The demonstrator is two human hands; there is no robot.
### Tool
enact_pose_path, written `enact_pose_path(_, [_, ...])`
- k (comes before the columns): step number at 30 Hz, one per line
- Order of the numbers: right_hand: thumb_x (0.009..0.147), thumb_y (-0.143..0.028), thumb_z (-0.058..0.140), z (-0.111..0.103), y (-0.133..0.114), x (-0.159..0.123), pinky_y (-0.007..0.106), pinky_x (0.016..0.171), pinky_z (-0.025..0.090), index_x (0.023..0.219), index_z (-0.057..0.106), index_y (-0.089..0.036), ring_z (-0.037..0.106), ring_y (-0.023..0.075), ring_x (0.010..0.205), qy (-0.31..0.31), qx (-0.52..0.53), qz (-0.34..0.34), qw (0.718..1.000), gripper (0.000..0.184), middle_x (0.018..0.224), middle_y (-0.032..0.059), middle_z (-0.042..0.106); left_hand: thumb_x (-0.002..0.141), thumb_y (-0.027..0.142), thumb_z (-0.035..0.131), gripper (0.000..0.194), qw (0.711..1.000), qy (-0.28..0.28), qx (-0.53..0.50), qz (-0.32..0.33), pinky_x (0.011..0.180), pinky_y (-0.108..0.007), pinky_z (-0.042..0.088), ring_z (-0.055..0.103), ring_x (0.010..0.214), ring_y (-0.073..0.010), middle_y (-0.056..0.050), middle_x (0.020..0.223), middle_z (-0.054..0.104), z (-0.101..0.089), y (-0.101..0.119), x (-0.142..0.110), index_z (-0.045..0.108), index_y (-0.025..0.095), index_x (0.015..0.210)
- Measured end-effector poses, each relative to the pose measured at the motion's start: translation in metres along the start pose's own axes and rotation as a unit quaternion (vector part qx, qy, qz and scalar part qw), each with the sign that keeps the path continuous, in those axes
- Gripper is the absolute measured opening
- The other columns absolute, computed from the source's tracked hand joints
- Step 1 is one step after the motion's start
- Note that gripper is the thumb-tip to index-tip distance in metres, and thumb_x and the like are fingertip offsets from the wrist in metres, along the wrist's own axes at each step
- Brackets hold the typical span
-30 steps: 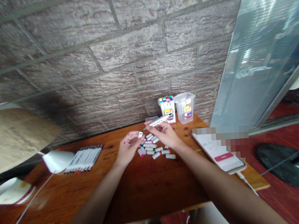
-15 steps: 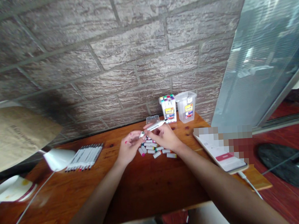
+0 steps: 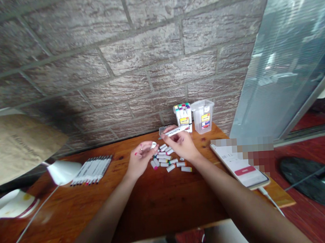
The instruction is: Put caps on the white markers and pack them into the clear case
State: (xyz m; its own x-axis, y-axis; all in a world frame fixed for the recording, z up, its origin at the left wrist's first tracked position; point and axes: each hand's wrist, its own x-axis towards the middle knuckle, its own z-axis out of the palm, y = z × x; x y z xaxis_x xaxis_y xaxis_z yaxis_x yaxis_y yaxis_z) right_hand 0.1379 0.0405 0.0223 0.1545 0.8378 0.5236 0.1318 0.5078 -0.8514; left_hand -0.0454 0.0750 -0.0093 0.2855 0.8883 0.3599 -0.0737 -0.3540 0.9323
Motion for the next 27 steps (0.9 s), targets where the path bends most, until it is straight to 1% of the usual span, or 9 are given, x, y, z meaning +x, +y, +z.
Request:
enact_pose_path(5, [0.085, -0.046, 0.069, 0.002, 0.002, -0.003, 0.030, 0.064, 0.049, 0.077, 0.069, -0.021, 0.062, 0.0201, 0.078, -0.054, -0.038, -0.030, 0.997, 0.026, 0.091, 0.0071, 0.070, 0.076, 0.031, 0.078, 0.023, 0.999, -0.005, 0.029, 0.015, 0.077, -0.028, 0.056, 0.070, 0.083, -0.0178, -0.006, 0.091, 0.075, 0.000, 0.002, -0.002, 0.072, 0.017, 0.093])
enact_pose_path(9, [0.086, -0.044, 0.068, 0.001, 0.008, -0.005, 0.031, 0.068, 0.051, 0.084, 0.074, -0.023, 0.066, 0.0226, 0.086, -0.097, -0.077, -0.053, 0.991, 0.022, 0.098, 0.0063, 0.073, 0.079, 0.032, 0.076, 0.020, 0.998, -0.028, 0.041, 0.024, 0.080, -0.028, 0.055, 0.070, 0.086, -0.0180, -0.005, 0.093, 0.075, 0.000, 0.001, -0.003, 0.073, 0.019, 0.094])
enact_pose_path(12, [0.085, -0.043, 0.070, 0.002, 0.008, -0.006, 0.032, 0.069, 0.052, 0.087, 0.075, -0.024, 0.067, 0.0235, 0.087, -0.107, -0.092, -0.065, 0.988, 0.020, 0.101, 0.0060, 0.074, 0.080, 0.033, 0.075, 0.020, 0.998, -0.036, 0.050, 0.027, 0.081, -0.028, 0.056, 0.071, 0.087, -0.0186, -0.006, 0.095, 0.075, -0.002, 0.002, -0.002, 0.073, 0.019, 0.094])
enact_pose_path(14, [0.085, -0.043, 0.070, 0.001, 0.008, -0.004, 0.032, 0.069, 0.052, 0.090, 0.075, -0.024, 0.067, 0.0222, 0.083, -0.073, -0.092, -0.073, 0.990, 0.021, 0.101, 0.0063, 0.074, 0.081, 0.034, 0.074, 0.022, 0.998, -0.034, 0.049, 0.022, 0.080, -0.030, 0.057, 0.071, 0.086, -0.0193, -0.006, 0.095, 0.075, -0.004, 0.002, -0.001, 0.072, 0.018, 0.096])
enact_pose_path(17, [0.084, -0.048, 0.070, -0.009, 0.009, 0.003, 0.029, 0.055, 0.045, 0.090, 0.075, -0.021, 0.059, 0.0162, 0.062, 0.038, -0.094, -0.050, 0.994, 0.028, 0.090, 0.0062, 0.073, 0.081, 0.035, 0.075, 0.024, 0.998, -0.055, 0.035, 0.013, 0.081, -0.032, 0.059, 0.072, 0.088, -0.0207, -0.008, 0.098, 0.076, -0.003, 0.003, -0.003, 0.069, 0.018, 0.098])
enact_pose_path(19, [0.082, -0.054, 0.070, -0.017, 0.011, 0.010, 0.027, 0.047, 0.038, 0.078, 0.072, -0.019, 0.051, 0.0135, 0.051, 0.101, -0.081, 0.001, 0.992, 0.036, 0.071, 0.0046, 0.069, 0.080, 0.034, 0.076, 0.026, 0.997, -0.075, 0.025, 0.009, 0.083, -0.033, 0.059, 0.073, 0.091, -0.0215, -0.009, 0.100, 0.076, -0.001, 0.004, -0.005, 0.068, 0.018, 0.099])
enact_pose_path(21, [0.079, -0.059, 0.070, -0.022, 0.014, 0.015, 0.027, 0.044, 0.035, 0.067, 0.067, -0.019, 0.048, 0.0131, 0.048, 0.142, -0.047, 0.048, 0.988, 0.042, 0.056, 0.0023, 0.060, 0.080, 0.035, 0.076, 0.027, 0.997, -0.076, 0.017, 0.003, 0.080, -0.032, 0.059, 0.073, 0.089, -0.0213, -0.009, 0.098, 0.077, 0.001, 0.004, -0.006, 0.067, 0.018, 0.099])
enact_pose_path(23, [0.076, -0.062, 0.071, -0.021, 0.016, 0.017, 0.027, 0.043, 0.033, 0.062, 0.063, -0.019, 0.046, 0.0124, 0.047, 0.154, -0.017, 0.075, 0.985, 0.046, 0.051, 0.0006, 0.055, 0.078, 0.036, 0.078, 0.029, 0.998, -0.061, 0.014, 0.000, 0.075, -0.030, 0.059, 0.073, 0.082, -0.0199, -0.008, 0.094, 0.077, 0.003, 0.004, -0.006, 0.068, 0.017, 0.097])
enact_pose_path(27, [0.078, -0.065, 0.068, -0.011, 0.020, 0.012, 0.026, 0.045, 0.031, 0.057, 0.058, -0.020, 0.042, 0.0101, 0.047, 0.128, 0.010, 0.100, 0.987, 0.051, 0.053, 0.0002, 0.054, 0.076, 0.037, 0.079, 0.028, 0.999, -0.028, 0.014, 0.015, 0.070, -0.028, 0.058, 0.072, 0.075, -0.0177, -0.006, 0.086, 0.077, 0.004, 0.006, -0.004, 0.069, 0.017, 0.092])
